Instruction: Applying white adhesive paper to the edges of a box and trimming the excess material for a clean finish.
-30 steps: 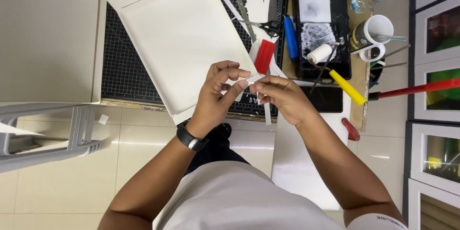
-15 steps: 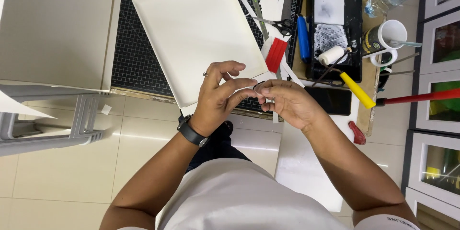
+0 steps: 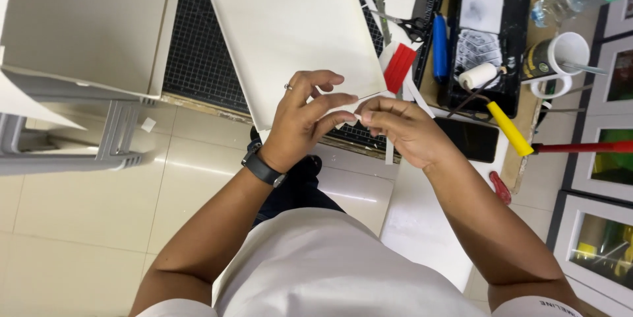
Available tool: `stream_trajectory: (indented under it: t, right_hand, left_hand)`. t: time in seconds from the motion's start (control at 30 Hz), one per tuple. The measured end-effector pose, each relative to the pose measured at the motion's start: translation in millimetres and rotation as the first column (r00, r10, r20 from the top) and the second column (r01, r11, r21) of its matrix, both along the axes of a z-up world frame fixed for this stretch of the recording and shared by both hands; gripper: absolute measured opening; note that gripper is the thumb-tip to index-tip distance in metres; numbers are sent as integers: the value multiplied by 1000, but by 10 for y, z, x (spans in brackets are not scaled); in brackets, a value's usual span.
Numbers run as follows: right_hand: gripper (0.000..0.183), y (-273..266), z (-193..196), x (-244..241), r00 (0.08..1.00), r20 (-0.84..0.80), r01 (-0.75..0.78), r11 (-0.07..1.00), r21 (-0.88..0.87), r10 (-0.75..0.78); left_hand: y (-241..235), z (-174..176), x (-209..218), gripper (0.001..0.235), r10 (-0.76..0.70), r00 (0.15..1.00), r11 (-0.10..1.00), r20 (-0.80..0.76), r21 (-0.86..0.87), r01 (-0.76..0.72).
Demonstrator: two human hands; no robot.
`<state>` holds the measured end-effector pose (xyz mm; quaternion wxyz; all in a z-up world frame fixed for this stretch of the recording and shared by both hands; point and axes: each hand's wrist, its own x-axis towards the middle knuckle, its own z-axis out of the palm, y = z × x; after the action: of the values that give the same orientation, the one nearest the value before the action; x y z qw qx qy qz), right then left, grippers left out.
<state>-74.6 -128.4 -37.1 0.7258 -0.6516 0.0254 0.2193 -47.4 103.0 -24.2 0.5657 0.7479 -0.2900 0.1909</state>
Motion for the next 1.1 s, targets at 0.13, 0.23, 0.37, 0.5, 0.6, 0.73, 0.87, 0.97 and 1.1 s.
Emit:
stream_trajectory:
  t: [0.13,0.23,0.37,0.5,0.6,0.73,0.87,0.97,1.1]
  right_hand:
    - [10,182,45,281,964,240,-26,940,-340,114]
    - [5,281,-176,475,875,367,-63,825,-562,317]
    - [5,501,-360,597,784,364,-138,712,-689,503]
    - [6,608,-455,641,779,220,-245,608,-755,587]
    - [7,635,-416,692,756,184,-280,565,-776,628]
    - [7,668,-373,702,729,160,-291,513,-807,666]
    - [7,656,-447,718,715,147,-306,495,-813,683]
    - [7,655,-499,709,709,136,-309,479,-822,692]
    - [7,664,-499,713,719,131,-305,479,-823,683]
  left_hand:
    - [250,-262,89,26,30,997,998,-73,61,-26]
    - [412,-532,67,11,130,965,990,-227,83,-114]
    - [560,-810,13,16,138,893,986,-429,145,-83]
    - [600,-866,31,23,108,764,981,-636,195,23]
    - [604,-851,57,24,94,709,967,-699,234,102]
    - [552,-878,80,17,87,678,961,-730,241,136]
    - [516,-968,139,16,77,631,949,-772,251,190]
    - [489,-967,145,17,89,605,941,-792,266,209]
    - [482,-944,159,17,101,594,935,-798,280,218]
